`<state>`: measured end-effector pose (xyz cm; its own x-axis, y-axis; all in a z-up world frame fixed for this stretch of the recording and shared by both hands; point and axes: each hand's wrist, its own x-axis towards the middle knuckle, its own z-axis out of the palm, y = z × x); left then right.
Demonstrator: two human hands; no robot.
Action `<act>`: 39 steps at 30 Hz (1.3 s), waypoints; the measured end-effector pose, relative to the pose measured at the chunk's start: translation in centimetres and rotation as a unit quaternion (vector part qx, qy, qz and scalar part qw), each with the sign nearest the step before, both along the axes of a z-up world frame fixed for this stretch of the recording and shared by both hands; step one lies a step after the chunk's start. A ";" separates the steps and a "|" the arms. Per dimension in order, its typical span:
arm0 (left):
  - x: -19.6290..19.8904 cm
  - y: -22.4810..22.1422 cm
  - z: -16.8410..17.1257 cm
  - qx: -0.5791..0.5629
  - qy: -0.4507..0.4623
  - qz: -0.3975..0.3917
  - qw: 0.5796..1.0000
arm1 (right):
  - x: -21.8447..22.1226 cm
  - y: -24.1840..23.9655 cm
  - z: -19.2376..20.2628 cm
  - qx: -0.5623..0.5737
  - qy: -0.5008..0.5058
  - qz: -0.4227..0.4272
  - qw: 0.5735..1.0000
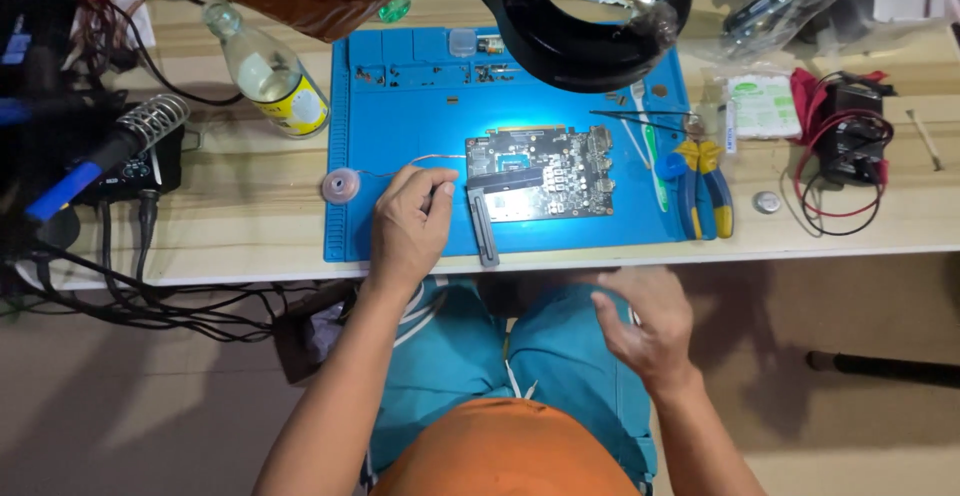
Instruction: Inspecting and repairing a graphics card circuit board using a digital microscope and precision hand tools.
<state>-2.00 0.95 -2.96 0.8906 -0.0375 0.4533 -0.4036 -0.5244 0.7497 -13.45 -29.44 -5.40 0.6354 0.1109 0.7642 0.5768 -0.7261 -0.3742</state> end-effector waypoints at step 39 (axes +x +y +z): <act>0.5 -0.6 1.2 0.039 0.190 0.020 0.981 | 8.1 -0.7 0.9 -0.052 0.184 -0.105 0.976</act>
<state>-1.52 0.38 -1.75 0.9962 -0.0205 0.0848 -0.0803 -0.5953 0.7995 -5.31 -30.14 -4.50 0.8822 0.0135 0.4707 0.2513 -0.8588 -0.4464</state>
